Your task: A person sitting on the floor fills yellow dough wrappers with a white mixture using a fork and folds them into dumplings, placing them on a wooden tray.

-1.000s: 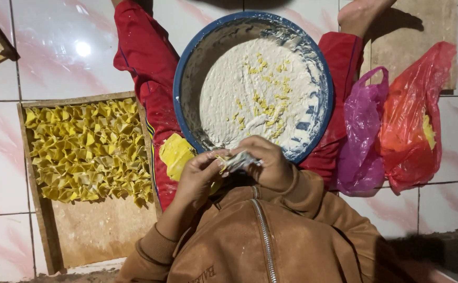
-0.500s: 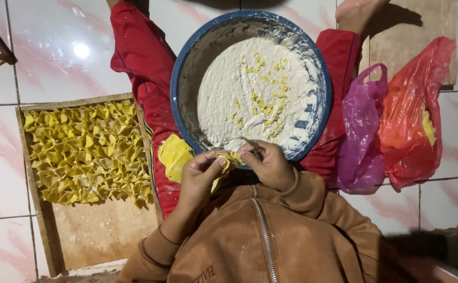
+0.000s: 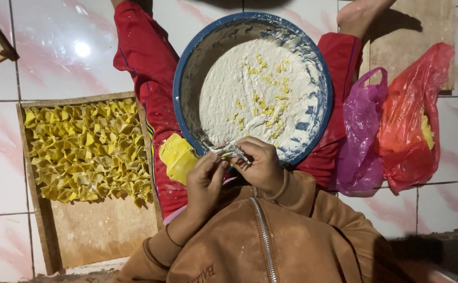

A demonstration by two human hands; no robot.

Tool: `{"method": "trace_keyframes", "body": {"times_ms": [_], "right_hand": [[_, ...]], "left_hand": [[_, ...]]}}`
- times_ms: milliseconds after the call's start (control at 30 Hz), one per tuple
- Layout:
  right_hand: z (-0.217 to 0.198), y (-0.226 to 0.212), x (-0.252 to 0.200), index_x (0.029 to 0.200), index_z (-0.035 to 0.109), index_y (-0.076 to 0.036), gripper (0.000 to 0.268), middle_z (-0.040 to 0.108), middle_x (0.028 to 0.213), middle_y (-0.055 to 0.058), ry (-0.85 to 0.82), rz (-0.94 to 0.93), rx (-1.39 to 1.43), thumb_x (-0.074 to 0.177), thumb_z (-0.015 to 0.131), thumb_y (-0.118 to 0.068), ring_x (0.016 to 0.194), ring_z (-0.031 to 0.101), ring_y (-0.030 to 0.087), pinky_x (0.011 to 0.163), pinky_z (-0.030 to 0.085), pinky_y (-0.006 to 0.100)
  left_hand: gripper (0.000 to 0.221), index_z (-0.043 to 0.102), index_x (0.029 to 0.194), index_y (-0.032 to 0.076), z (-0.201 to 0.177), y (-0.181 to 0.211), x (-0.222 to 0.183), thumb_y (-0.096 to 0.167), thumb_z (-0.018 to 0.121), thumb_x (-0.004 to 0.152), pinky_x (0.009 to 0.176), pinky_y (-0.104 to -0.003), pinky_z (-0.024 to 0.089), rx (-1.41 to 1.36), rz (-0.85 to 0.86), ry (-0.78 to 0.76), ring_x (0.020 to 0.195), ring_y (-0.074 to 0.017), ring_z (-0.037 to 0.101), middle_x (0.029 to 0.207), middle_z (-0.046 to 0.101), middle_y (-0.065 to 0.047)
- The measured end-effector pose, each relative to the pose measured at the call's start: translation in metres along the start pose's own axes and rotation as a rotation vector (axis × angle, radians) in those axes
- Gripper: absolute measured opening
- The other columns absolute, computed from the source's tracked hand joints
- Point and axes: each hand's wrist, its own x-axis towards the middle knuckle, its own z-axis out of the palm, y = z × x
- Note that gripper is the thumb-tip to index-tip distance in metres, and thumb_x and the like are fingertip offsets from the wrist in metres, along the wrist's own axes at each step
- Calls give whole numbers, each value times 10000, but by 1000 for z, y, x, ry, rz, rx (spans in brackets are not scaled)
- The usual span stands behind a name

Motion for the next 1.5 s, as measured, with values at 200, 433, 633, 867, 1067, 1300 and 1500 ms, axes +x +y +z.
{"method": "trace_keyframes", "body": {"times_ms": [200,433,633,867,1067,1300,1500], "right_hand": [[-7,-14,3,904,724,-24,143,716,851,145,-125,45,78,827,830,-83,786,723,325,700,560,374],[-20,31,-32,1000,781,-14,155,725,841,155,-70,301,37,859,766,48,765,665,167,721,555,315],[-18,42,-40,1026,797,-21,180,721,791,118,-78,366,7,856,781,36,741,628,110,662,545,302],[-20,42,-40,1028,804,-33,174,741,814,129,-95,342,-1,861,791,18,776,648,109,699,560,314],[-30,34,-29,1074,748,68,169,729,944,253,-146,227,-104,911,712,39,913,710,361,780,568,446],[-58,85,-62,1009,781,-115,138,704,901,94,-375,187,-757,948,658,-121,845,714,356,743,582,446],[-43,152,-84,903,735,-215,126,599,839,14,-368,83,-1012,899,630,-146,722,696,307,655,591,416]], "left_hand": [[215,696,1033,-7,-39,-8,3,-67,709,827,950,-455,545,-89,-37,43,1045,-374,718,1018,733,-191],[200,616,940,41,-172,-94,-59,-116,710,860,1003,-420,479,205,-42,504,1135,-349,639,1100,667,-190],[145,658,934,78,-230,-222,-157,59,747,821,705,-353,550,688,-409,862,825,-348,607,919,570,-113],[159,641,882,94,-213,-249,-160,82,771,791,682,-368,523,626,-462,831,739,-294,626,804,592,-114],[160,634,975,45,-207,-188,-131,40,759,875,762,-397,514,663,-312,713,877,-329,620,948,629,-155],[73,723,983,50,-117,-30,-33,98,720,928,809,-476,506,805,516,90,968,-390,659,1043,695,-189],[156,708,956,143,-112,-76,-23,145,563,1013,784,-382,539,978,906,-285,967,-334,633,1105,640,-166]]}}
